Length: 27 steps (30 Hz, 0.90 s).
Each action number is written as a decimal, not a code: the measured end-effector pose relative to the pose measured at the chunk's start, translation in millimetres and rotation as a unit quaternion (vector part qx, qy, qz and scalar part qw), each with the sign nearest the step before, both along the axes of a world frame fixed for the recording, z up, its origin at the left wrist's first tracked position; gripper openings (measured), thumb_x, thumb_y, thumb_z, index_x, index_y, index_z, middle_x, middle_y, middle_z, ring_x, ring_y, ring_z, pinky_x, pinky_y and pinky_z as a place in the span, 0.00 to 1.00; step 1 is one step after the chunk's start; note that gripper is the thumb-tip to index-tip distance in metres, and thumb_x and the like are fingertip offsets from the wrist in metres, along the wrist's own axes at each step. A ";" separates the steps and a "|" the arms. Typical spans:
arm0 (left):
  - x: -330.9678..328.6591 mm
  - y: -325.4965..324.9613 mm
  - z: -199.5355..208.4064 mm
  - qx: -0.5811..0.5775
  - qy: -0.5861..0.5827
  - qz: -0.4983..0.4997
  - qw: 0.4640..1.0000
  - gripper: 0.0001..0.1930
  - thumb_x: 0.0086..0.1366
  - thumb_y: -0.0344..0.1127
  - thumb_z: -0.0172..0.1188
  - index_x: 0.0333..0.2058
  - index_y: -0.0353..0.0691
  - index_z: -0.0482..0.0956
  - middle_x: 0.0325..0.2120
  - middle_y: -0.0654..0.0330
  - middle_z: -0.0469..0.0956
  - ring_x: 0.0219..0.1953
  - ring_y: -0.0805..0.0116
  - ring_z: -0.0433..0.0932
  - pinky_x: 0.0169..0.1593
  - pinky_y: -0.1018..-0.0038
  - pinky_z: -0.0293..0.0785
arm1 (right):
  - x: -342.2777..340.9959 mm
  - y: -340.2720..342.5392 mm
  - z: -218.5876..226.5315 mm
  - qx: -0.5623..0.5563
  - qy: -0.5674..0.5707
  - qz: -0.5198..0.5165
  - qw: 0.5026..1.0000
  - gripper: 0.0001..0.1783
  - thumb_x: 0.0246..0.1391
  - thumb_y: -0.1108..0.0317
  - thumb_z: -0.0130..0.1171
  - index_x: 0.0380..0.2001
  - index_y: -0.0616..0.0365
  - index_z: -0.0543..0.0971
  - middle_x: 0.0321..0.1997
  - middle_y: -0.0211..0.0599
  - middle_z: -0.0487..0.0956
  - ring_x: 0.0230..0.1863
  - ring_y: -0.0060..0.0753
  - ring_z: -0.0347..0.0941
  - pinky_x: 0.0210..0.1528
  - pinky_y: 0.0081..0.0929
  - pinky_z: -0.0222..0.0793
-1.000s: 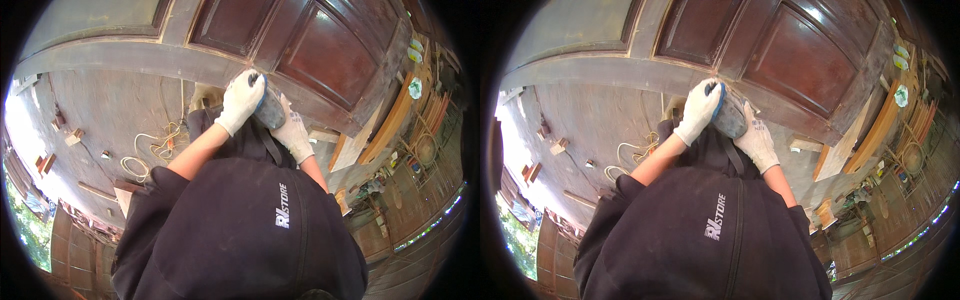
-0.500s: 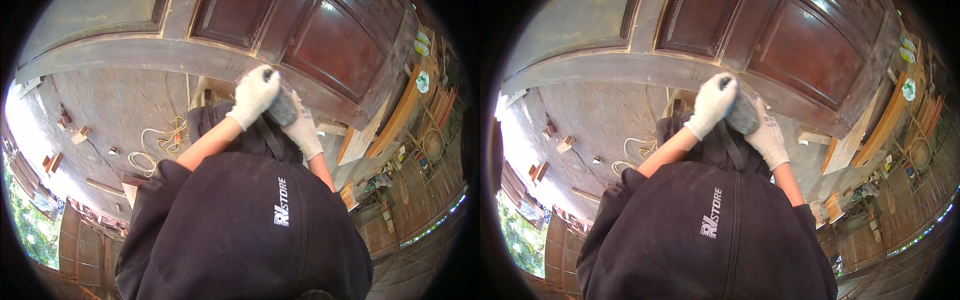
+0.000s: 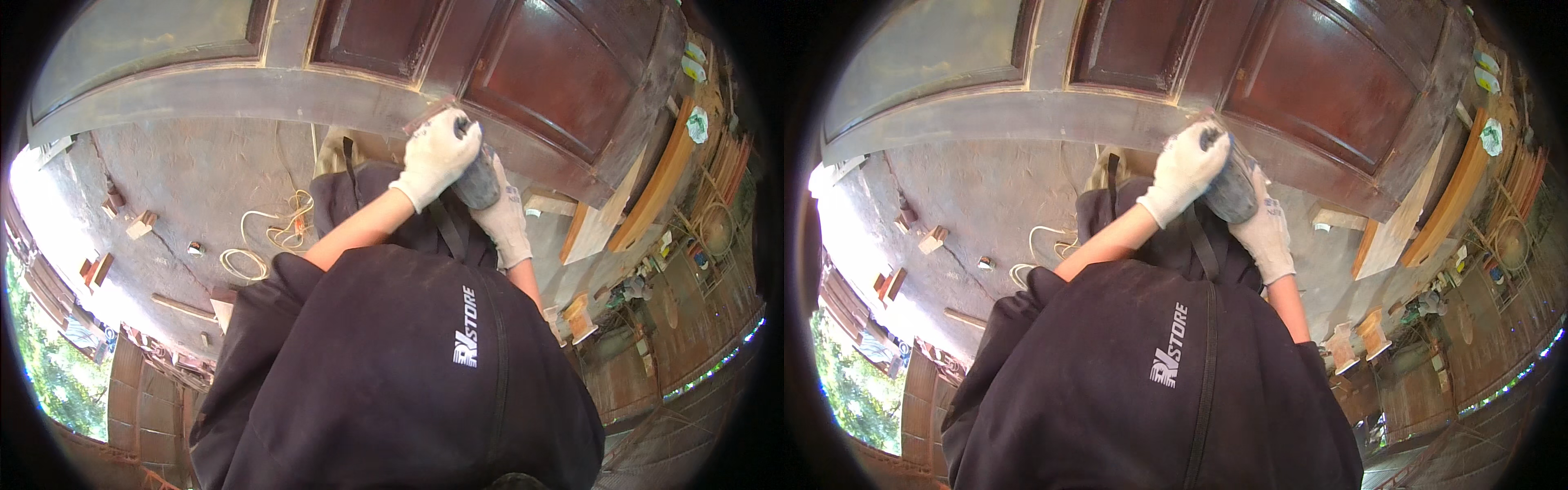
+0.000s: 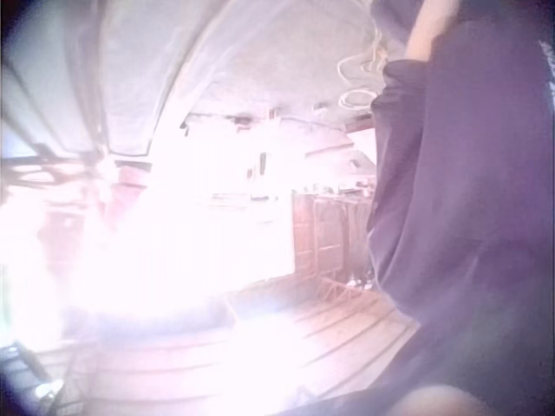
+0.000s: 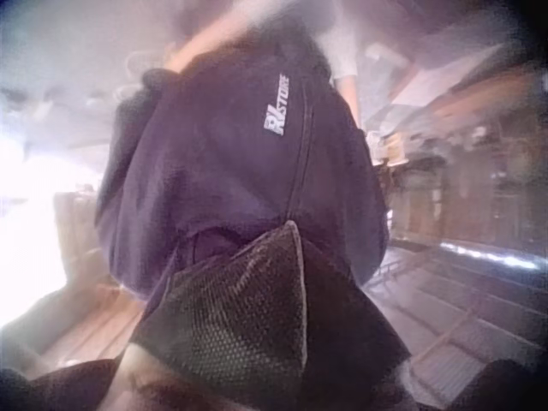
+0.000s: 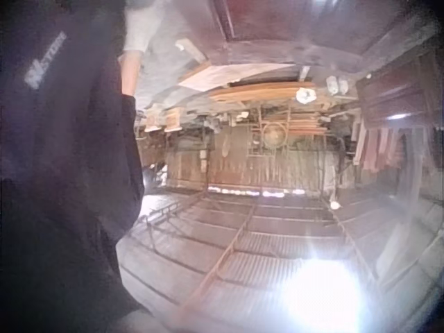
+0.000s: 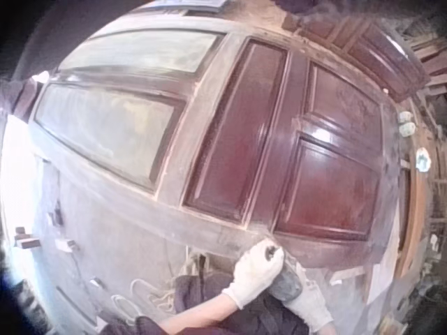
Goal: The person uses an electric sander to sand the surface of a wooden door. They move the sander across the door panels and frame, focusing on different sections while another person wipes the surface nearby.
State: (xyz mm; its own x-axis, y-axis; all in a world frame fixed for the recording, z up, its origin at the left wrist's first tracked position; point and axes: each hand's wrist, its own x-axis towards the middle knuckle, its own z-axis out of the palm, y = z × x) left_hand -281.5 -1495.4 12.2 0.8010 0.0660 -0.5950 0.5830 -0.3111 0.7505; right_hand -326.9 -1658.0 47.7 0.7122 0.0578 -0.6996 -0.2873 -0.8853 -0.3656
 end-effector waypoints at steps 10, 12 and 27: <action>4.2 -8.4 -8.5 0.010 -0.020 0.000 1.000 0.18 0.61 0.51 0.57 0.34 0.42 0.82 0.34 0.48 0.83 0.41 0.46 0.81 0.46 0.56 0.76 | -2.6 -1.8 -3.1 0.015 -0.005 -0.019 1.000 0.48 0.45 0.67 0.66 0.70 0.52 0.57 0.57 0.54 0.77 0.55 0.57 0.75 0.56 0.45 0.71; 9.5 10.6 0.7 0.005 -0.019 0.000 1.000 0.18 0.61 0.51 0.57 0.35 0.42 0.82 0.33 0.49 0.83 0.40 0.47 0.82 0.46 0.57 0.77 | -7.3 12.8 2.7 -0.011 0.007 -0.017 1.000 0.48 0.45 0.67 0.65 0.70 0.52 0.57 0.57 0.55 0.77 0.55 0.57 0.75 0.57 0.44 0.71; 1.8 29.8 -2.6 -0.030 -0.011 0.041 0.999 0.15 0.62 0.43 0.61 0.38 0.35 0.81 0.33 0.51 0.84 0.37 0.63 0.84 0.43 0.67 0.77 | 4.1 20.1 -12.9 0.002 0.012 0.024 1.000 0.52 0.42 0.67 0.66 0.72 0.49 0.54 0.56 0.54 0.77 0.55 0.55 0.75 0.55 0.43 0.72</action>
State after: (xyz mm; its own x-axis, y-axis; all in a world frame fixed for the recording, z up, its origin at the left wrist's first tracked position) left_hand -279.7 -1465.6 9.6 0.8071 0.0973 -0.5823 0.5883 -0.2171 0.7790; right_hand -322.9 -1637.9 34.8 0.6921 0.0949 -0.7155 -0.2527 -0.8967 -0.3634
